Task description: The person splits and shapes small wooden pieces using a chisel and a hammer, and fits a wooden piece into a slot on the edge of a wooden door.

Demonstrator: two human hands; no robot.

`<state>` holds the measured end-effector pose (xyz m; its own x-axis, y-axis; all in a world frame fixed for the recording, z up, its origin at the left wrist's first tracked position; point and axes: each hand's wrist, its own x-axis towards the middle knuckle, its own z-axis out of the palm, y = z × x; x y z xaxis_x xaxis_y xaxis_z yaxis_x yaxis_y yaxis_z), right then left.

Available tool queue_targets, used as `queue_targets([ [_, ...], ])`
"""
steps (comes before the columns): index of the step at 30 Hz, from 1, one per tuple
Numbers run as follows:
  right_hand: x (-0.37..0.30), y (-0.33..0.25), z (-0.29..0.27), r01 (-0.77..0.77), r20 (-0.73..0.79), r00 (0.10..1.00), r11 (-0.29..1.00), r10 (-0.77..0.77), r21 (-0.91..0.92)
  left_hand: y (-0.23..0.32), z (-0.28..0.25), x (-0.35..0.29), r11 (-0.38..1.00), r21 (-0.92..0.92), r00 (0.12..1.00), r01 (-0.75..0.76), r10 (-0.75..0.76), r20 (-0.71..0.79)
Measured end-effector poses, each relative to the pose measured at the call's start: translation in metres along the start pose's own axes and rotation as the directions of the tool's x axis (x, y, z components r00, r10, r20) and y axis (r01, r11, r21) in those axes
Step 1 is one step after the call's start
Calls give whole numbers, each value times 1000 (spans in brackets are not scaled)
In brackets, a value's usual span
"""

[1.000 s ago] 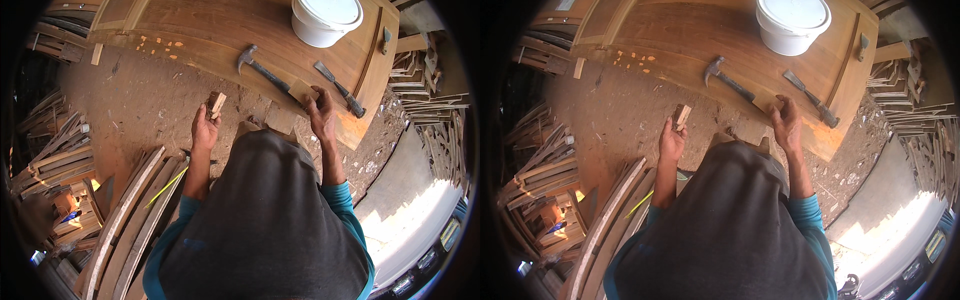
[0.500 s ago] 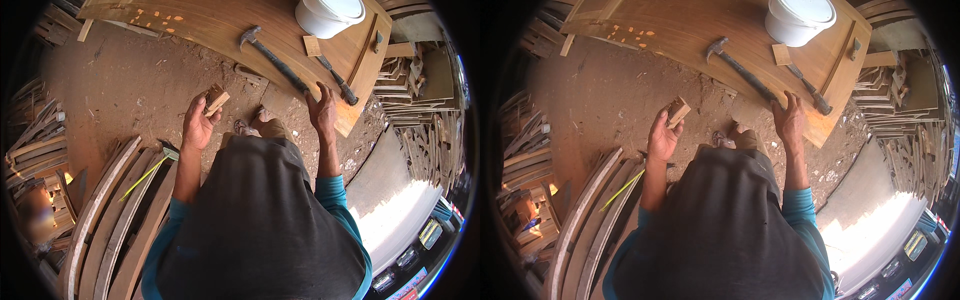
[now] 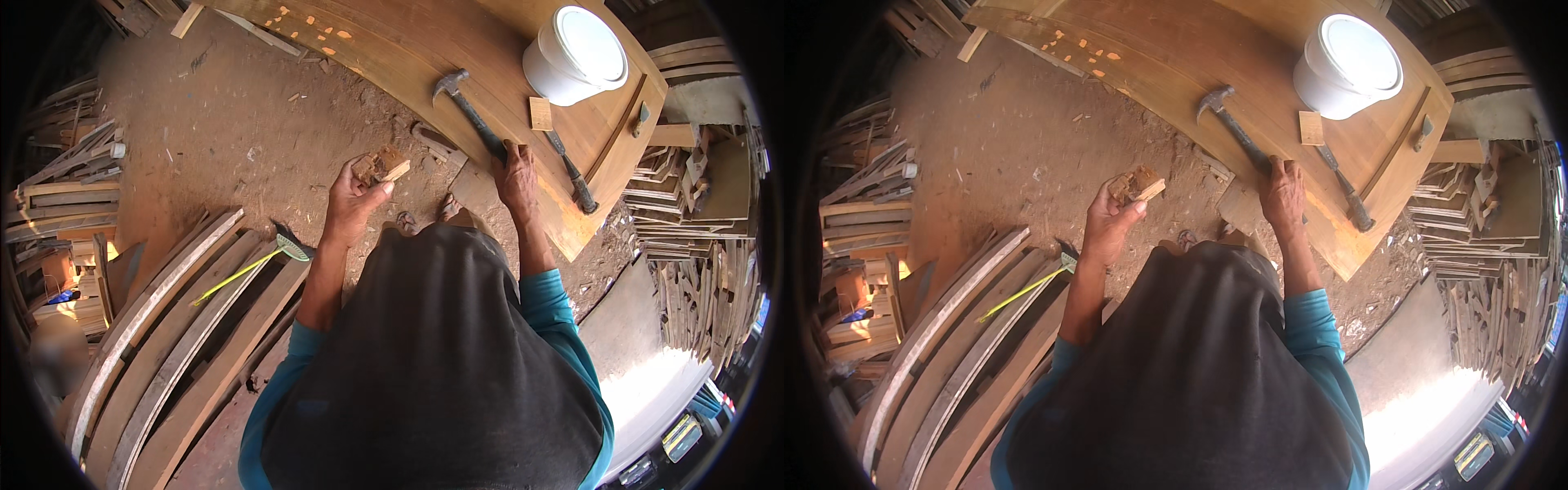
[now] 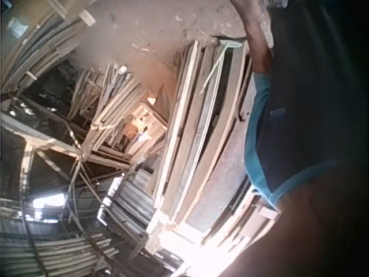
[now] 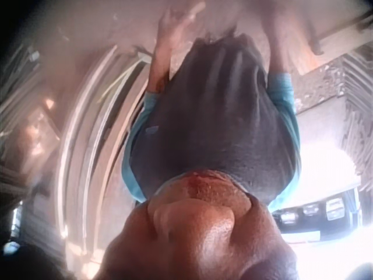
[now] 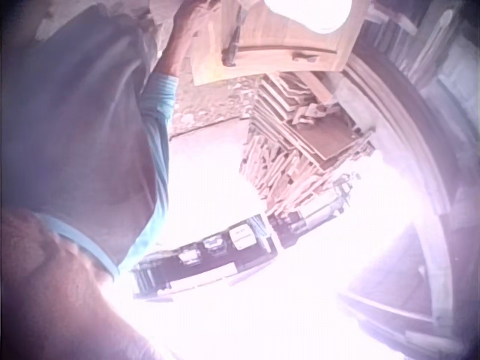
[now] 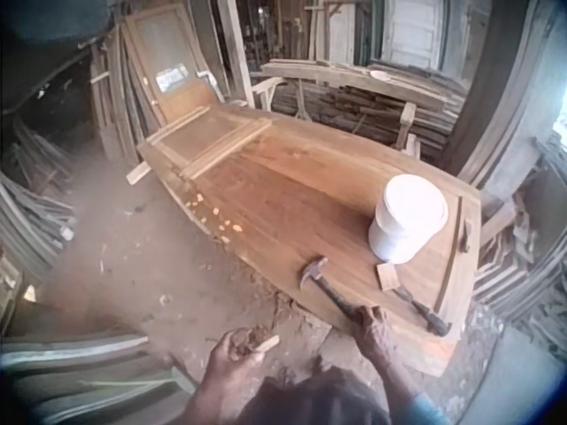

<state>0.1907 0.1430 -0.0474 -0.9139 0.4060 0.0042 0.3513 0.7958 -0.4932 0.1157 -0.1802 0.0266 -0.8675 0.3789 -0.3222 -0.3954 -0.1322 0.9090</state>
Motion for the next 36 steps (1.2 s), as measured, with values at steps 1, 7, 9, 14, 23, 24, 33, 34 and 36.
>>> queue_targets([
  [1,6,1,-2,2,80,997,999,-4,33,3,7,2,1000,0,1000,-8,8,-2],
  [7,30,-22,-10,-25,379,925,997,-3,70,-1,21,22,841,508,972,-186,234,-32],
  [9,38,-32,-13,-195,504,860,967,87,166,6,30,26,878,457,981,-140,185,-54],
  [14,17,-37,-25,-164,361,932,936,44,310,9,32,44,930,355,989,-101,131,-63],
  [23,-23,-57,-43,-372,187,923,651,337,662,-3,16,121,804,579,893,-137,-152,423],
  [24,-26,-67,-49,-400,153,903,655,402,641,-8,19,131,863,503,827,-34,-258,499],
  [33,-111,-119,-26,-630,51,619,457,784,628,-72,62,174,735,649,486,-195,-502,715],
  [34,-119,-121,-26,-655,58,603,452,796,606,-77,64,171,702,650,514,-293,-457,725],
  [36,-133,-120,-21,-684,43,575,452,817,573,-89,70,164,703,616,547,-354,-378,747],
])
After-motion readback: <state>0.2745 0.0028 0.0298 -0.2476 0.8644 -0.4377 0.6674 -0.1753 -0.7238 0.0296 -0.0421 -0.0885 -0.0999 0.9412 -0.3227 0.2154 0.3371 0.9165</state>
